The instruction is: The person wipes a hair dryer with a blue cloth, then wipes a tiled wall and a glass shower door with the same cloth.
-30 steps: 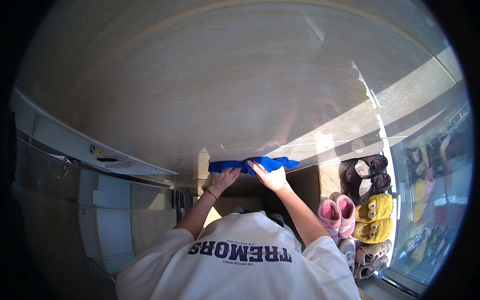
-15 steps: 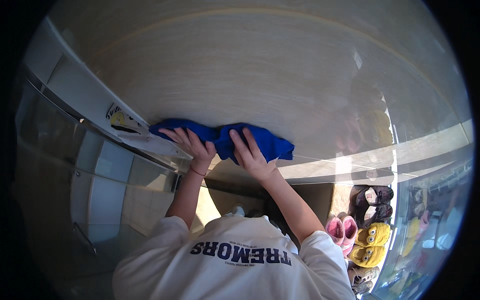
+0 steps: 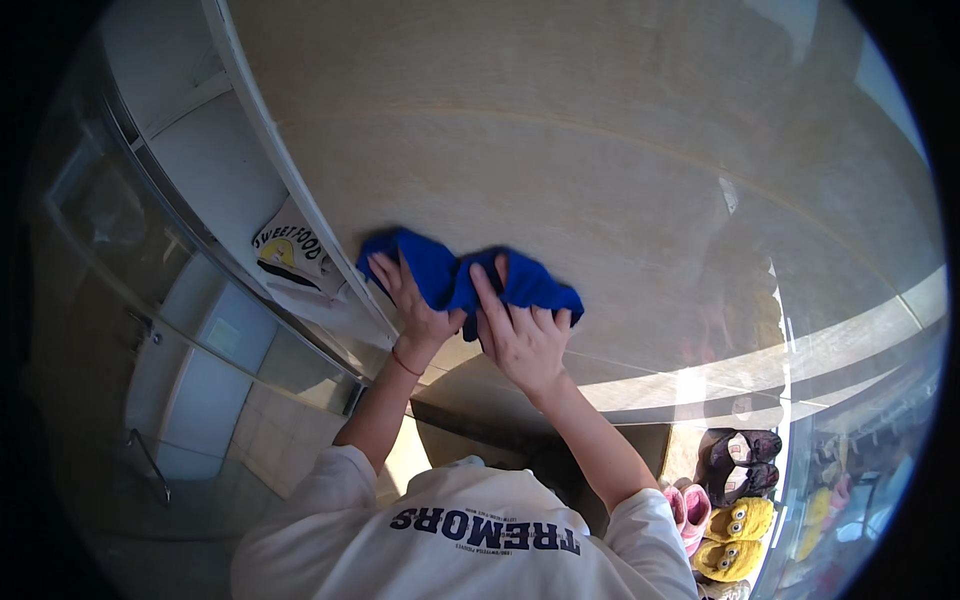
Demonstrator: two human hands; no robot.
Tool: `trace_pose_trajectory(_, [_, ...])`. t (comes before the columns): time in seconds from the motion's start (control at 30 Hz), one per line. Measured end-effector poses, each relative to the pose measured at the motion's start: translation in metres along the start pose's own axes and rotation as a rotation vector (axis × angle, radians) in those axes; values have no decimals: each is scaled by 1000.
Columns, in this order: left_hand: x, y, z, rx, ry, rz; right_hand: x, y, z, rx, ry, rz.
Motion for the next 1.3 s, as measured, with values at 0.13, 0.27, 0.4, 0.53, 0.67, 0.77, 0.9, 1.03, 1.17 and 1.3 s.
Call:
trace_pose_trajectory(0.13, [11, 150, -52, -186, 121, 22, 13, 122, -58, -243, -9, 41])
trace_pose_trajectory(0.27, [-1, 194, -57, -287, 91, -21, 19, 173, -70, -346, -87, -172])
trace_pose_trajectory(0.4, [-16, 191, -55, -300, 140, -39, 11, 174, -75, -306, 14, -198])
trace_pose_trajectory(0.53, [-60, 211, -57, -319, 177, -46, -20, 167, -127, -369, -134, -133])
trace_pose_trajectory(0.67, [-139, 228, -50, -302, 176, 54, -71, 148, -177, -445, -262, -43])
trace_pose_trajectory(0.77, [-206, 227, -40, -274, 119, 75, -118, 124, -216, -469, -332, 3])
trace_pose_trajectory(0.9, [-290, 222, -34, -275, 44, 100, -179, 89, -270, -571, -442, -1])
trace_pose_trajectory(1.03, [-371, 208, -22, -186, -117, 156, -242, 47, -329, -661, -430, 79])
trace_pose_trajectory(1.17, [-455, 185, -5, -178, -100, 266, -314, 0, -376, -718, -424, 177])
trace_pose_trajectory(1.3, [-538, 146, 21, -61, -273, 492, -376, -75, -422, -745, -472, 301])
Point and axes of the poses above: each hand's wrist, its own y-axis towards the middle knuckle, its own z-axis out of the palm, x = y × z, the point moved 4 cm from there along y, towards the middle knuckle, and after that the axes turned 11 degrees about y, right-handed, at the moved point
